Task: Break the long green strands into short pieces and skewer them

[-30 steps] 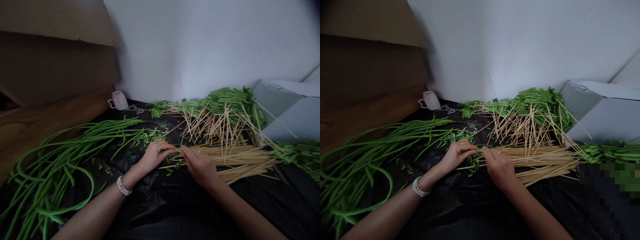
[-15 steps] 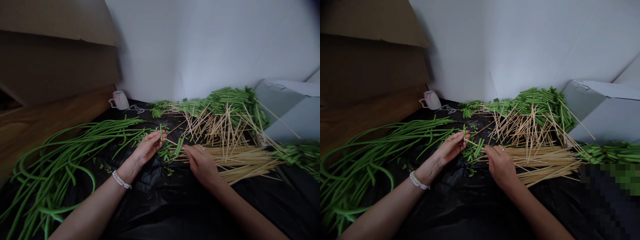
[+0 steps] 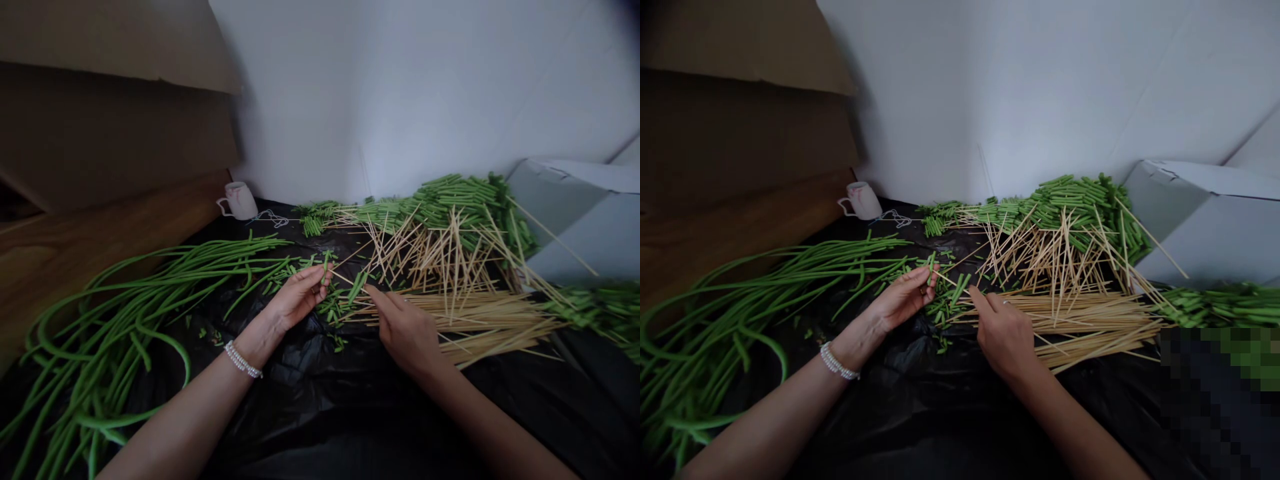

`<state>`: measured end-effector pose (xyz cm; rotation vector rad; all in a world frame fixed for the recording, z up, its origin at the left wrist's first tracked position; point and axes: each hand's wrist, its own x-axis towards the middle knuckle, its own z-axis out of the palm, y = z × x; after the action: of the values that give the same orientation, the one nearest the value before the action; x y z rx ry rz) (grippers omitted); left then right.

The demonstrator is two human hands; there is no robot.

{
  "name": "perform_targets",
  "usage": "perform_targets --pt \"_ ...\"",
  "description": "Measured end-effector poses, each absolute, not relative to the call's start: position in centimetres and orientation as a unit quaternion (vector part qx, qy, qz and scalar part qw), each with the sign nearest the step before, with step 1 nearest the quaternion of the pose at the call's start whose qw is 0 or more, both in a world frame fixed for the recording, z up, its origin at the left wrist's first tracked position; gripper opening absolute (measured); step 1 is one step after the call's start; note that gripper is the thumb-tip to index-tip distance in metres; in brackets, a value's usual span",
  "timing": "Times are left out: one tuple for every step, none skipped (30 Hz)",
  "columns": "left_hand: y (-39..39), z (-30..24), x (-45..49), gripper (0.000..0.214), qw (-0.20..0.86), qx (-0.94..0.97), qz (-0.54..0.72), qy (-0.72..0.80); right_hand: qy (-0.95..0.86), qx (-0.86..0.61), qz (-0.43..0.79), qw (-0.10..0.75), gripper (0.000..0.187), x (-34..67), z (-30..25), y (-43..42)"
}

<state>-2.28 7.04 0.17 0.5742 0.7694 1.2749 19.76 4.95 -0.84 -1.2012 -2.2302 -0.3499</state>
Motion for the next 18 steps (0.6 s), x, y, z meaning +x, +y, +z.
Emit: perform_targets --pt "7.05 0.15 -2.31 0.021 0.699 0.261 0.571 0.344 -0.834 -0.455 -0.128 0.284 0.043 19.77 -0.92 4.97" --pt "7.06 0.12 -2.33 0.022 0.698 0.264 0.57 0.343 -0.834 -0.458 -0.125 0.282 0.043 19.78 -0.97 4.98" --pt "7.05 0.1 -2.33 0.023 0.698 0.267 0.569 0.344 -0.834 -0.46 -0.122 0.279 0.043 19.79 -0.99 4.99" --pt "7.05 0.08 -2.33 0.023 0.696 0.27 0.568 0.346 -0.834 -0.461 -0.12 0.278 0.044 19.8 -1.0 4.99" --pt "7.03 0.07 -2.31 0.024 0.694 0.272 0.568 0.349 -0.835 -0.46 -0.119 0.277 0.044 19.81 -1.0 5.0" --pt "7.01 0.07 -2.28 0.024 0.692 0.275 0.568 0.352 -0.836 -0.459 -0.119 0.276 0.044 19.82 -1.0 5.0" --pt "6.98 0.08 -2.25 0.025 0.69 0.278 0.567 0.354 -0.836 -0.458 -0.12 0.276 0.044 19.83 -0.99 5.01" --pt "6.96 0.11 -2.21 0.025 0.688 0.281 0.567 0.356 -0.837 -0.458 -0.122 0.275 0.044 19.84 -0.99 5.02" --pt "6.93 0.14 -2.17 0.026 0.686 0.283 0.566 0.358 -0.837 -0.457 -0.123 0.274 0.044 19.84 -0.98 5.03" --pt "6.91 0.19 -2.13 0.026 0.685 0.286 0.565 0.361 -0.837 -0.457 -0.124 0.273 0.044 19.84 -0.98 5.03" --pt "6.89 0.23 -2.11 0.026 0.683 0.288 0.564 0.364 -0.837 -0.458 -0.126 0.272 0.044 19.83 -0.97 5.03" --pt "6.88 0.27 -2.08 0.026 0.681 0.29 0.563 0.367 -0.836 -0.46 -0.127 0.271 0.044 19.83 -0.97 5.03" --pt "6.87 0.3 -2.07 0.026 0.678 0.293 0.563 0.371 -0.836 -0.461 -0.128 0.269 0.044 19.82 -0.97 5.04" --pt "6.87 0.31 -2.07 0.026 0.674 0.297 0.563 0.374 -0.836 -0.461 -0.13 0.269 0.044 19.8 -0.96 5.04" --pt "6.88 0.31 -2.07 0.027 0.669 0.302 0.564 0.378 -0.836 -0.461 -0.131 0.268 0.044 19.8 -0.97 5.04" --pt "6.88 0.29 -2.08 0.027 0.663 0.308 0.564 0.382 -0.836 -0.461 -0.132 0.267 0.044 19.79 -0.97 5.05" --pt "6.89 0.26 -2.09 0.027 0.656 0.315 0.565 0.388 -0.836 -0.46 -0.134 0.267 0.044 19.79 -0.98 5.06" --pt "6.91 0.22 -2.1 0.027 0.648 0.323 0.567 0.394 -0.837 -0.46 -0.135 0.266 0.044 19.8 -1.01 5.06"
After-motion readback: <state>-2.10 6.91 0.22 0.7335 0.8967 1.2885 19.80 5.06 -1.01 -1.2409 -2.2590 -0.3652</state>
